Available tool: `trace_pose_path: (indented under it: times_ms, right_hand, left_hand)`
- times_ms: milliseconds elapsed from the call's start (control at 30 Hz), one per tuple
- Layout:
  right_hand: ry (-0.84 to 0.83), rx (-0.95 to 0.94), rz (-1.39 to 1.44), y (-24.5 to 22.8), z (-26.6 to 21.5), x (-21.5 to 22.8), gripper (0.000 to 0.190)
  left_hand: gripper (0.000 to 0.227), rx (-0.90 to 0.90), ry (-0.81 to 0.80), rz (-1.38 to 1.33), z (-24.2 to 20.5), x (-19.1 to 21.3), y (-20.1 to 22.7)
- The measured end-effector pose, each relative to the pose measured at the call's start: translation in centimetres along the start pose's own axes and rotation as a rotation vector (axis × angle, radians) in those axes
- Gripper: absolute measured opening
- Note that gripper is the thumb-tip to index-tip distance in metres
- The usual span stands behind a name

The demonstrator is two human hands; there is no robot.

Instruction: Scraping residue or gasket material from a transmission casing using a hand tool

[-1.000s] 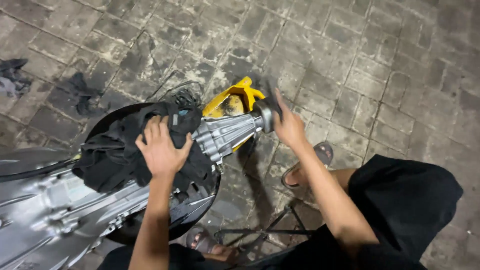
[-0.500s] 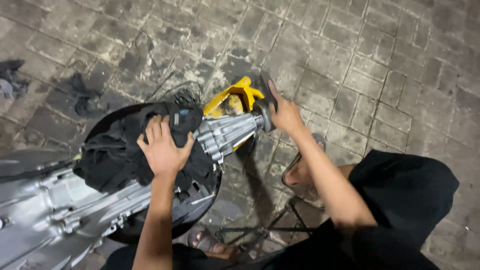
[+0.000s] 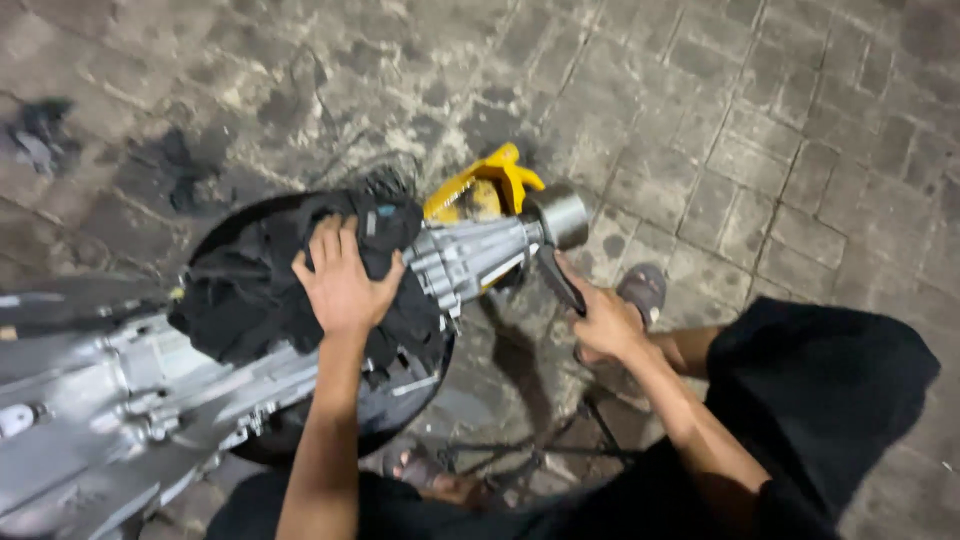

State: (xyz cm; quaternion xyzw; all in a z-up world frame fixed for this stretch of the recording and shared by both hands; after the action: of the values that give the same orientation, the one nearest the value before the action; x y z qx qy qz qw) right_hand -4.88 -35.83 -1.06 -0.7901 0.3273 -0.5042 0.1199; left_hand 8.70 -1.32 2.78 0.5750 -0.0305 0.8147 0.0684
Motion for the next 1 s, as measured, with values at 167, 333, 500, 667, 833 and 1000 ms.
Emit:
trace_pose_path:
  times_ms: [167, 333, 500, 667, 833, 1000]
  right_hand:
    - [0.047, -0.055, 0.114, 3.0, -1.7, -2.8, 0.087]
    - [-0.122, -0.125, -0.013, 5.9, -3.8, -4.8, 0.064]
    - [0.306, 0.159, 0.181, -5.3, -6.5, 7.0, 0.052]
    - [0.314, 0.184, 0.170, -4.7, -2.9, 8.7, 0.057]
    - [0.227, 0.198, 0.111, -7.0, -1.2, 8.6, 0.057]
    - [0.108, 0.264, -0.040, -10.0, 8.9, 7.4, 0.049]
  left_hand:
    - [0.073, -0.001, 0.002, -0.003, 0.9, 0.0, 0.2]
    - [0.071, 0.004, -0.086, -0.011, 0.4, 0.3, 0.2]
    - [0.071, 0.009, -0.025, -0.020, 0.2, 0.1, 0.0]
    - [0.071, 0.014, -0.022, -0.045, 0.1, 0.2, 0.1]
    - [0.070, 0.013, -0.026, -0.032, -0.2, 0.0, -0.1]
    - [0.069, -0.011, -0.006, -0.050, 0.3, 0.2, 0.2]
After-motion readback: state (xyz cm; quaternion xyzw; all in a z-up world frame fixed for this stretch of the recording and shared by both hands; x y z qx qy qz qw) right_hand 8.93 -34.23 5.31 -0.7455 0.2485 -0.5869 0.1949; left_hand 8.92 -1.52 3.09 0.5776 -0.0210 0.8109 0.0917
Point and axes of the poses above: each hand's wrist, its own z-axis towards the middle knuckle, its own x-axis out of the back of the hand, y = z × x, the point moved 9 cm from there along z, towards the middle knuckle, and after that the axes turned 10 degrees about z, right-handed, at the moved point
